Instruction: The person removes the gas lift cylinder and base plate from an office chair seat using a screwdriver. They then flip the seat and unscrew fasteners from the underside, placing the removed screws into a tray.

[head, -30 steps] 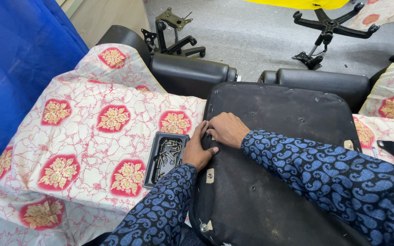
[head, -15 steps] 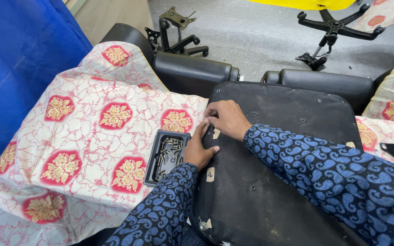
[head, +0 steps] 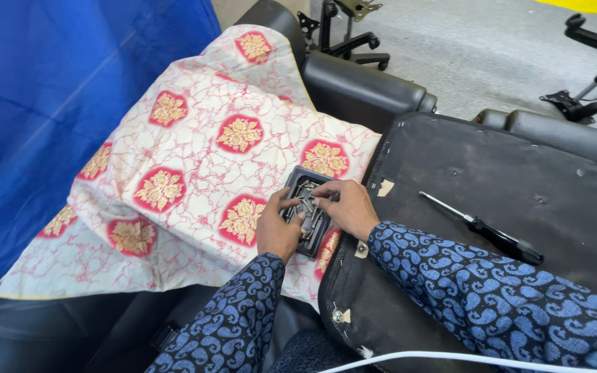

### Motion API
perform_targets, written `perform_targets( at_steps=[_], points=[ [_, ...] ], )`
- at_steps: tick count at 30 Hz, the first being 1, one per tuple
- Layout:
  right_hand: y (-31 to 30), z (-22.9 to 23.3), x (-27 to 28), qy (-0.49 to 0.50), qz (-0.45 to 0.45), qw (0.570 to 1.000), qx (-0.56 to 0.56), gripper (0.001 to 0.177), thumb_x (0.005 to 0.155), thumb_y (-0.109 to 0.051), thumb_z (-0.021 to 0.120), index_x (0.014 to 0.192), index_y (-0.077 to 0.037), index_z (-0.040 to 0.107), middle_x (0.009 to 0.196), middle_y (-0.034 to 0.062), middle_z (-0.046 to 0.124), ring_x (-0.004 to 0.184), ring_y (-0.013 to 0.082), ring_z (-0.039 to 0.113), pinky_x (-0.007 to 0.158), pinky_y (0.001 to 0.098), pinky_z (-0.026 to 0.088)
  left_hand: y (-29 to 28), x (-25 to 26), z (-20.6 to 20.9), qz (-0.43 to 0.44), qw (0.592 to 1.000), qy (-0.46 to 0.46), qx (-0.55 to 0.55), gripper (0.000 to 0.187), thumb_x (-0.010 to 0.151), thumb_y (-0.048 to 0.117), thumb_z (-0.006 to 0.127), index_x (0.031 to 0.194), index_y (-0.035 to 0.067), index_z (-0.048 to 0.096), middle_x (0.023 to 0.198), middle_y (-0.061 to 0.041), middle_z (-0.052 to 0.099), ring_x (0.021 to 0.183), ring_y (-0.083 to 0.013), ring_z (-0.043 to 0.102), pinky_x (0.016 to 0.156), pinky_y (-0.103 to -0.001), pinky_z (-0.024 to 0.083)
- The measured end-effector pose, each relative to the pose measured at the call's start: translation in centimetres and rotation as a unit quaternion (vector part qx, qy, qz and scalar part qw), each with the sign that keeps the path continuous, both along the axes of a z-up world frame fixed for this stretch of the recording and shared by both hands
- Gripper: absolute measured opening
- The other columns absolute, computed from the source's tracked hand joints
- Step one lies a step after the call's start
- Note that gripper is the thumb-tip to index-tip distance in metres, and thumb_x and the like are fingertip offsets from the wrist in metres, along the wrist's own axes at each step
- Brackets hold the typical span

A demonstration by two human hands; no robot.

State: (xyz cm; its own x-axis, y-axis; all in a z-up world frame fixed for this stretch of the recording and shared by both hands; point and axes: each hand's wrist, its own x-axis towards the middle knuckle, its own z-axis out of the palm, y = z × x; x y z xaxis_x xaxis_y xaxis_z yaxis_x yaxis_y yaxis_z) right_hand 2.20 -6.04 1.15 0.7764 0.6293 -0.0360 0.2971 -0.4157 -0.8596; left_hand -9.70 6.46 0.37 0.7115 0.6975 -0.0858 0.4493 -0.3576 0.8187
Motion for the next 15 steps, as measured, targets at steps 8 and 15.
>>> perform_targets(
  at_steps=[8, 15],
  points=[
    [-1.0, 1.5, -3.3, 0.016, -0.032, 0.999, -0.04, 0.022, 0.084, -0.021, 0.075, 0.103, -0.012, 0.081, 0.088, 0.0099, 0.079, 0.077, 0.0206, 0.076, 0.077, 0.0329, 0.058, 0.9, -2.2, 0.0, -0.01, 1.0, 0.005, 0.02, 0.045, 0.08, 0.012, 0.077, 0.123, 0.012, 0.069, 0.111, -0.003, 0.078, 0.111, -0.0238, 0.07, 0.095, -0.038, 0.052],
    [-5.7, 3.2, -3.0, 0.096, -0.142, 0.985, -0.007, 0.02, 0.085, -0.016, 0.073, 0.103, -0.011, 0.079, 0.075, 0.0045, 0.077, 0.063, 0.0111, 0.073, 0.064, 0.0284, 0.058, -2.5, 0.7, 2.7, -0.102, 0.994, 0.039, -0.007, 0.037, 0.083, 0.015, 0.073, 0.12, 0.015, 0.071, 0.11, -0.003, 0.078, 0.076, -0.0252, 0.071, 0.079, -0.037, 0.054]
  ],
)
